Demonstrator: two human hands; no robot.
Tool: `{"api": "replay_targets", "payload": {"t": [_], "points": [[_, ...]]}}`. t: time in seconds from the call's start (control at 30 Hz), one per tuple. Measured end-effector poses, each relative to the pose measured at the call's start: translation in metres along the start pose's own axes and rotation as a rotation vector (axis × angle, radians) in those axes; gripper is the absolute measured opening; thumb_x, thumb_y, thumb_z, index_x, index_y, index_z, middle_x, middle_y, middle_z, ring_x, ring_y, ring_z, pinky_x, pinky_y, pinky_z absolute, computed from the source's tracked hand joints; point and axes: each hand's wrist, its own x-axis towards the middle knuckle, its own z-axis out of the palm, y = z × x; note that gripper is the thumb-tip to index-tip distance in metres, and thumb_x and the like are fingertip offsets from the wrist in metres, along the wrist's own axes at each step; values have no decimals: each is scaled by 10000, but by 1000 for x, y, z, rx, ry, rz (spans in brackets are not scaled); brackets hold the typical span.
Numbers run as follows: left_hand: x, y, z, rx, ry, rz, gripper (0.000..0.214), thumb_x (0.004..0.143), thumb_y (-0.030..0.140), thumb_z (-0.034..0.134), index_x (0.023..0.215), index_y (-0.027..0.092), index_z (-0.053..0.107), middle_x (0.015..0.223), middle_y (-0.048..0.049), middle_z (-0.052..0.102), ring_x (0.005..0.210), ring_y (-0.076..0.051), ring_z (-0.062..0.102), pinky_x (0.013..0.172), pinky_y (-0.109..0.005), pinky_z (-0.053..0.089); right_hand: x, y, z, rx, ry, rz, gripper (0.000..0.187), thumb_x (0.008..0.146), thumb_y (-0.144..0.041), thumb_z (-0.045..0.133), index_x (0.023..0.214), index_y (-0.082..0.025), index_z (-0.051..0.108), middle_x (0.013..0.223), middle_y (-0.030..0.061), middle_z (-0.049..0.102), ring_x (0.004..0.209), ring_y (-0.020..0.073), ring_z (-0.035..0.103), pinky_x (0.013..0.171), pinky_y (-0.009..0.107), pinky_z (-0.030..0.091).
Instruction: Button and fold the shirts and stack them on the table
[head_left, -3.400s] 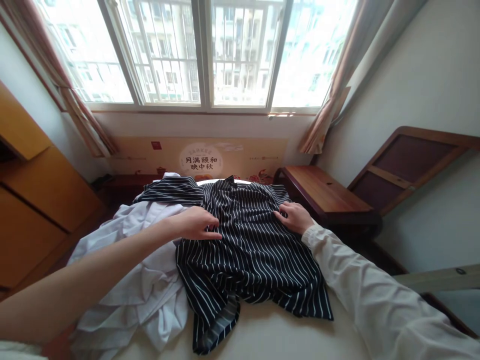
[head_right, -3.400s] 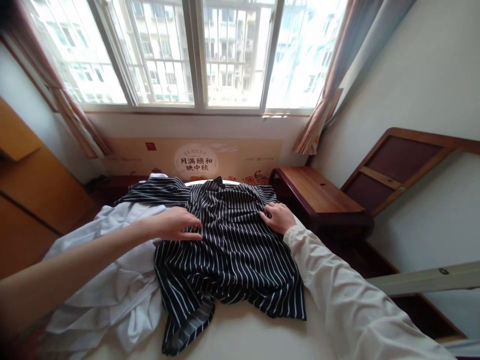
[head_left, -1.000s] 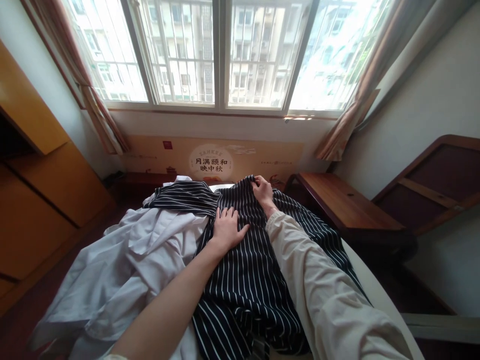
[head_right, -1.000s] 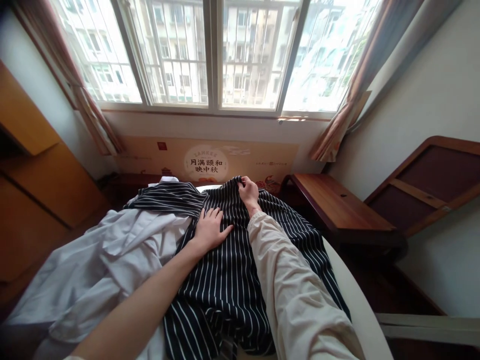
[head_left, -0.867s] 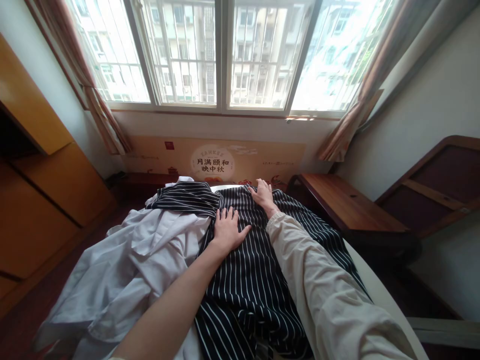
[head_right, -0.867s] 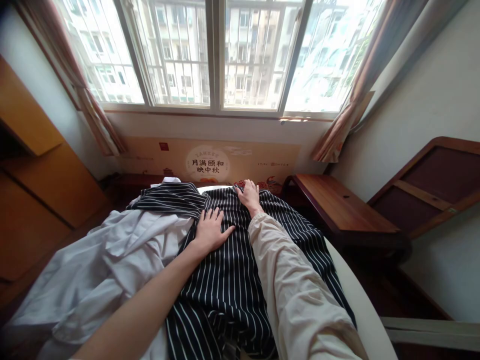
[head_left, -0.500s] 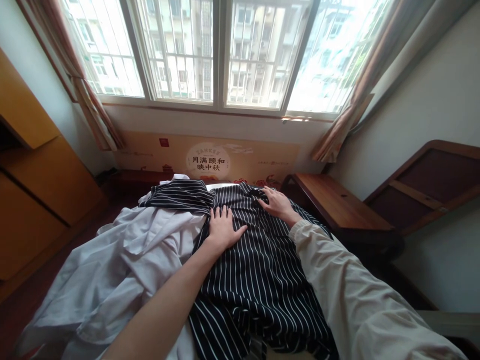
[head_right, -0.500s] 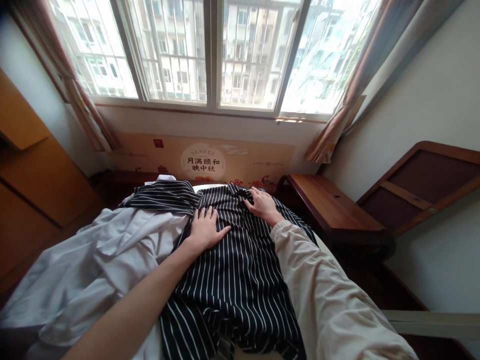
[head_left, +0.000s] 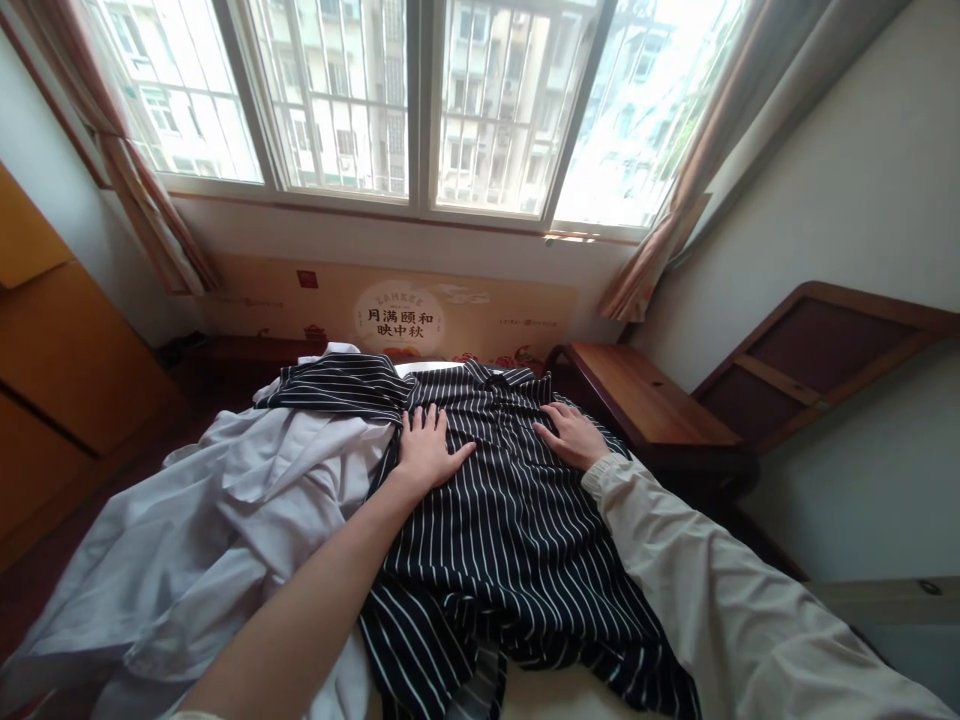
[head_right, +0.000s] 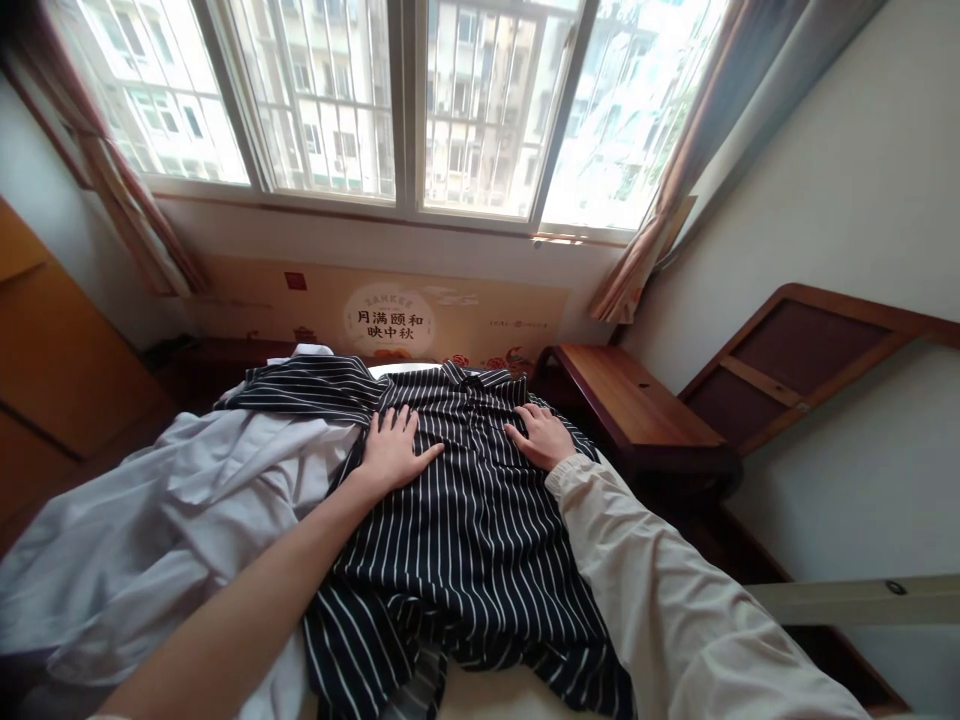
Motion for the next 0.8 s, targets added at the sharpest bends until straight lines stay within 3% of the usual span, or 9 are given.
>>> {"api": "replay_targets", "payload": {"t": [0.1, 0.17, 0.27, 0.37, 0.5, 0.63, 0.8], "points": [[0, 1, -2, 21, -20, 5, 1052, 914, 869, 232, 1649, 129, 370, 1736, -146, 253, 1610, -410, 182, 1307, -592, 62, 8, 4, -13, 52, 55, 48, 478, 1069, -510, 382, 1253, -194, 689, 1268, 140, 692, 1138, 305, 661, 1027, 420, 503], [0, 1, -2, 18, -15, 8, 1050, 912, 872, 229, 1650, 140, 372, 1736, -141, 255, 1611, -406, 183, 1308, -586, 68, 19, 11, -17, 90, 93, 141, 418, 1061, -425, 399, 1261, -192, 681, 1259, 140, 680, 1059, 285, 685, 958, 392, 529], [-1, 0, -2, 16, -9, 5, 1038, 912, 872, 232, 1650, 156, 376, 1736, -137, 258, 1612, -399, 186, 1309, -584, 66, 35, 26, -15, 89, 123, 265, 454, 1003, -384, 498, 1389, -178, 620, 1402, 163, 613, 1157, 311, 658, 978, 396, 528], [-1, -1, -1, 12, -3, 7, 1037, 912, 873, 229, 1651, 160, 375, 1735, -136, 261, 1613, -396, 185, 1308, -585, 65, 37, 43, -7, 80, 13, 364, 567, 999, -520, 494, 1416, -159, 623, 1488, 179, 581, 1350, 383, 541, 1093, 475, 469], [0, -2, 0, 7, -4, 9, 1035, 906, 882, 234, 1650, 178, 379, 1734, -133, 268, 1612, -405, 182, 1305, -593, 70, 21, 63, 1, 216, -163, 481, 683, 1044, -614, 319, 1464, -157, 604, 1487, 181, 612, 1359, 365, 571, 1120, 495, 446], [1, -3, 3, 5, 9, 24, 1043, 906, 885, 228, 1647, 168, 385, 1732, -141, 270, 1607, -418, 188, 1301, -600, 77, -1, 75, 0, 239, -101, 535, 578, 1019, -557, 417, 1417, -221, 667, 1415, 136, 684, 1287, 345, 643, 1053, 443, 499], [1, -4, 4, 11, 10, 35, 1049, 902, 892, 227, 1651, 172, 378, 1733, -143, 268, 1607, -417, 191, 1301, -597, 78, -32, 81, -2, 180, -54, 556, 555, 1006, -526, 450, 1415, -229, 678, 1353, 133, 723, 1230, 343, 682, 1025, 432, 517]]}}
